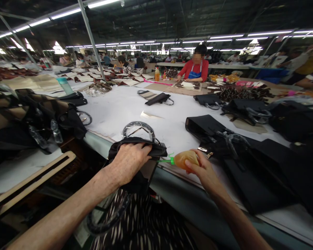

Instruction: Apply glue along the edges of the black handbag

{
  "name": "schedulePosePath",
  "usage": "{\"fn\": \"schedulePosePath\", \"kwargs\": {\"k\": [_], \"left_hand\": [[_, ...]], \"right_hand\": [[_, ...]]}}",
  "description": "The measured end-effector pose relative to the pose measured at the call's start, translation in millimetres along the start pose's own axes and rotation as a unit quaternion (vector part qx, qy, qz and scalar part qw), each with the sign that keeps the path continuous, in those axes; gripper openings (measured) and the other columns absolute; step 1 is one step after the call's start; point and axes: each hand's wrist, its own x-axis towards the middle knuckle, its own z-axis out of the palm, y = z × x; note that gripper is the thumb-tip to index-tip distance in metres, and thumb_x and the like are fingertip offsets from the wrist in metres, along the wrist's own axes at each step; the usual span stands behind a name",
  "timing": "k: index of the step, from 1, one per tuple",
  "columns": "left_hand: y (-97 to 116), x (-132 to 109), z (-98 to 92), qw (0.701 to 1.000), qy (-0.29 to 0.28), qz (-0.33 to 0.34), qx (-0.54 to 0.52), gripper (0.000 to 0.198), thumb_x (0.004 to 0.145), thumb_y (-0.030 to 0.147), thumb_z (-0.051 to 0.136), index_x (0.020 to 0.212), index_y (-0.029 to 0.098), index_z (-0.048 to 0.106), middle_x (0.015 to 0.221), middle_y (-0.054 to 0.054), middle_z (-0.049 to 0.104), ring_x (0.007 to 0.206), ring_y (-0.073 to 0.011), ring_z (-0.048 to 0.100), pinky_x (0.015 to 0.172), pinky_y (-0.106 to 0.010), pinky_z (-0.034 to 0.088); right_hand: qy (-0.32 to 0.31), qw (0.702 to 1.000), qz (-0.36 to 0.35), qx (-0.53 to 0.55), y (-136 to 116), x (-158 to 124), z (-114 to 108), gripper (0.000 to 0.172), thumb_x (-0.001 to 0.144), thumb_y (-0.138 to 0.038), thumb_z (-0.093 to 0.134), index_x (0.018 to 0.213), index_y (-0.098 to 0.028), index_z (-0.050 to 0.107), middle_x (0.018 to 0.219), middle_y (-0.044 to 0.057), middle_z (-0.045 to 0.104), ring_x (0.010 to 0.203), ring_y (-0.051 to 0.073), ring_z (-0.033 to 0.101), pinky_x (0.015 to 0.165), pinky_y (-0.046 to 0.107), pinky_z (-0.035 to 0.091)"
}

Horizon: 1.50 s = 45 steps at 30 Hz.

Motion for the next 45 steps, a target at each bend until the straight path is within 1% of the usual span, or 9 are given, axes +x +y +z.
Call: {"fn": "schedulePosePath", "kwargs": {"k": [5,13,19,23,27,31,38,42,45], "left_hand": [[0.4,-1.3,-0.8,1.0,-0.014,-0.007,-0.005,0.021,0.086,0.027,0.049,0.102,0.019,0.06,0.094,-0.007,0.064,0.082,-0.0219,0.062,0.069,-0.032,0.05],[0.5,-3.6,0.3,1.0,-0.005,-0.001,-0.001,0.021,0.085,0.027,0.051,0.101,0.018,0.06,0.093,-0.007,0.065,0.083,-0.0212,0.062,0.069,-0.03,0.049],[1.1,-3.9,-4.4,1.0,-0.024,-0.008,-0.016,0.021,0.085,0.027,0.05,0.101,0.018,0.06,0.092,-0.007,0.065,0.083,-0.0224,0.062,0.067,-0.031,0.049],[1.7,-4.0,-3.8,0.999,-0.024,-0.015,-0.017,0.021,0.085,0.026,0.051,0.101,0.018,0.06,0.091,-0.007,0.065,0.081,-0.0214,0.062,0.066,-0.029,0.048],[1.6,-5.0,-1.5,1.0,-0.018,-0.016,-0.015,0.022,0.085,0.028,0.05,0.102,0.018,0.06,0.089,-0.007,0.065,0.08,-0.0222,0.062,0.063,-0.03,0.048],[0.4,-6.1,-0.1,1.0,-0.009,-0.009,-0.011,0.022,0.086,0.029,0.05,0.102,0.018,0.06,0.09,-0.006,0.066,0.08,-0.0223,0.062,0.064,-0.03,0.048],[-1.1,-7.1,0.3,1.0,0.016,0.008,0.006,0.02,0.084,0.028,0.053,0.099,0.018,0.061,0.09,-0.006,0.066,0.08,-0.019,0.062,0.065,-0.026,0.047],[-0.7,-8.0,0.1,1.0,0.011,-0.002,0.006,0.021,0.084,0.029,0.053,0.101,0.019,0.061,0.089,-0.005,0.066,0.078,-0.0208,0.063,0.062,-0.028,0.047],[0.3,-8.6,-1.1,1.0,0.002,-0.01,0.004,0.022,0.085,0.029,0.052,0.103,0.02,0.06,0.09,-0.005,0.066,0.079,-0.0221,0.063,0.062,-0.029,0.048]], "right_hand": [[-0.006,1.0,0.007,0.005,6.7,1.4,0.0,0.044,0.074,-0.039,0.063,0.108,-0.02,0.043,0.091,0.005,0.053,0.08,0.022,0.052,0.057,0.029,0.049],[-0.02,1.0,0.021,-0.012,-10.9,-6.8,2.7,0.045,0.071,-0.037,0.065,0.106,-0.018,0.044,0.083,0.003,0.053,0.074,0.021,0.053,0.053,0.027,0.047],[-0.034,0.999,0.028,-0.031,-13.9,-13.4,3.6,0.043,0.072,-0.037,0.064,0.106,-0.019,0.045,0.085,0.003,0.055,0.071,0.02,0.055,0.056,0.03,0.048],[-0.041,0.998,0.027,-0.041,-17.9,-19.2,3.4,0.042,0.072,-0.037,0.063,0.106,-0.019,0.045,0.08,0.001,0.056,0.064,0.018,0.054,0.055,0.029,0.046],[-0.047,0.997,0.027,-0.052,-22.1,-24.2,4.8,0.043,0.072,-0.037,0.063,0.106,-0.019,0.044,0.08,0.0,0.057,0.063,0.018,0.054,0.055,0.029,0.046],[-0.055,0.997,0.035,-0.042,-23.9,-28.8,7.0,0.044,0.071,-0.039,0.062,0.106,-0.019,0.044,0.081,0.001,0.057,0.065,0.019,0.054,0.053,0.029,0.045],[-0.07,0.997,0.037,-0.013,-22.9,-36.4,7.2,0.044,0.07,-0.038,0.064,0.105,-0.02,0.044,0.08,0.001,0.057,0.063,0.019,0.053,0.052,0.029,0.046],[-0.082,0.996,0.04,0.006,-19.5,-41.2,8.7,0.043,0.071,-0.037,0.063,0.105,-0.02,0.044,0.081,0.001,0.057,0.061,0.018,0.052,0.051,0.028,0.045],[-0.085,0.995,0.044,0.017,-18.6,-45.5,11.1,0.042,0.071,-0.037,0.063,0.105,-0.02,0.044,0.081,0.001,0.058,0.061,0.017,0.051,0.05,0.027,0.044]]}}
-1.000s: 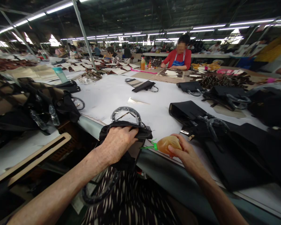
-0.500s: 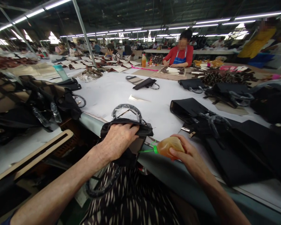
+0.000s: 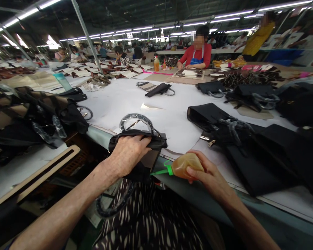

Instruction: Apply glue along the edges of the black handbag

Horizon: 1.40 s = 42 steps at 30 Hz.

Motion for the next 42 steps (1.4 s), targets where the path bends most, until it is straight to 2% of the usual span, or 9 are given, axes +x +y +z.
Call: {"fn": "schedulePosePath", "kwargs": {"k": [4,7,20,31,42], "left_hand": [[1.0,-0.8,-0.9,1.0,-0.017,-0.005,-0.001,0.023,0.084,0.029,0.052,0.104,0.019,0.06,0.093,-0.006,0.067,0.081,-0.0225,0.063,0.065,-0.03,0.049],[-0.3,-1.7,0.9,1.0,-0.009,0.0,-0.001,0.024,0.085,0.029,0.051,0.105,0.019,0.06,0.095,-0.006,0.066,0.084,-0.0227,0.063,0.067,-0.03,0.049],[-2.4,1.5,4.1,1.0,0.001,0.003,0.003,0.023,0.085,0.029,0.052,0.104,0.019,0.06,0.097,-0.006,0.066,0.085,-0.0232,0.063,0.068,-0.031,0.05],[-1.3,1.0,2.3,1.0,0.0,-0.001,-0.004,0.023,0.084,0.029,0.054,0.104,0.02,0.06,0.094,-0.005,0.066,0.084,-0.022,0.062,0.067,-0.029,0.048],[-0.9,4.1,1.0,1.0,-0.013,-0.014,-0.006,0.024,0.084,0.031,0.052,0.104,0.02,0.06,0.093,-0.005,0.066,0.082,-0.0235,0.062,0.064,-0.031,0.048]], "right_hand": [[-0.004,1.0,0.007,0.018,1.1,-7.2,3.0,0.045,0.072,-0.037,0.064,0.108,-0.019,0.043,0.08,0.001,0.058,0.064,0.017,0.05,0.049,0.025,0.044],[-0.004,1.0,0.009,0.029,3.7,-12.7,3.8,0.042,0.074,-0.037,0.063,0.107,-0.02,0.045,0.081,0.001,0.057,0.067,0.017,0.051,0.049,0.024,0.044],[0.042,0.994,0.01,0.102,26.7,-20.4,5.3,0.03,0.081,-0.039,0.06,0.102,-0.019,0.052,0.085,0.004,0.056,0.07,0.017,0.047,0.049,0.023,0.043],[0.039,0.993,0.028,0.112,21.4,-24.0,12.7,0.034,0.079,-0.042,0.062,0.101,-0.018,0.052,0.086,0.005,0.056,0.07,0.017,0.048,0.049,0.024,0.043],[0.016,0.998,0.034,0.056,13.6,-30.2,11.9,0.038,0.08,-0.044,0.059,0.106,-0.019,0.048,0.083,0.003,0.056,0.064,0.016,0.048,0.05,0.024,0.042]]}}
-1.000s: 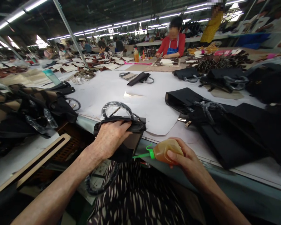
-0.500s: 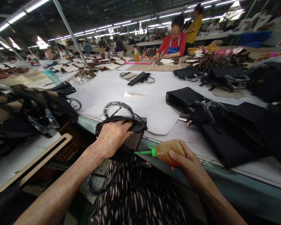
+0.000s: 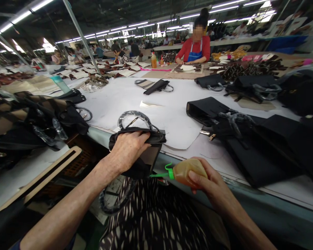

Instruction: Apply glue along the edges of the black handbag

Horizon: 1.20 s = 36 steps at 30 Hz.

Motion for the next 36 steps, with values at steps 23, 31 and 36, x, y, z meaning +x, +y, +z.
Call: {"fn": "schedulePosePath", "kwargs": {"k": [23,31,36], "left_hand": [[-21.7,36.8,-0.4,0.998,-0.01,0.054,-0.015,0.019,0.082,0.035,0.053,0.09,0.021,0.062,0.087,-0.005,0.066,0.082,-0.022,0.062,0.06,-0.027,0.041],[-25.2,40.3,-3.9,0.998,-0.014,0.061,-0.031,0.017,0.081,0.035,0.052,0.084,0.02,0.061,0.081,-0.005,0.067,0.078,-0.0233,0.062,0.058,-0.027,0.039],[-27.1,41.7,-4.3,0.997,-0.011,0.066,-0.031,0.017,0.081,0.035,0.052,0.083,0.02,0.061,0.079,-0.005,0.066,0.077,-0.0232,0.062,0.056,-0.027,0.037]], "right_hand": [[0.023,0.931,0.159,0.329,0.6,-3.8,11.0,0.038,0.069,-0.038,0.074,0.098,-0.017,0.062,0.081,0.009,0.064,0.058,0.013,0.055,0.042,0.015,0.039],[0.081,0.849,0.182,0.49,-75.0,-0.8,-0.1,0.025,0.085,-0.036,0.051,0.094,-0.016,0.062,0.07,0.008,0.056,0.04,0.004,0.038,0.033,0.012,0.035],[0.152,0.861,-0.001,0.485,-143.1,-1.3,-31.1,0.007,0.085,-0.026,0.053,0.085,-0.026,0.06,0.066,0.004,0.056,0.033,0.005,0.031,0.03,0.013,0.041]]}}
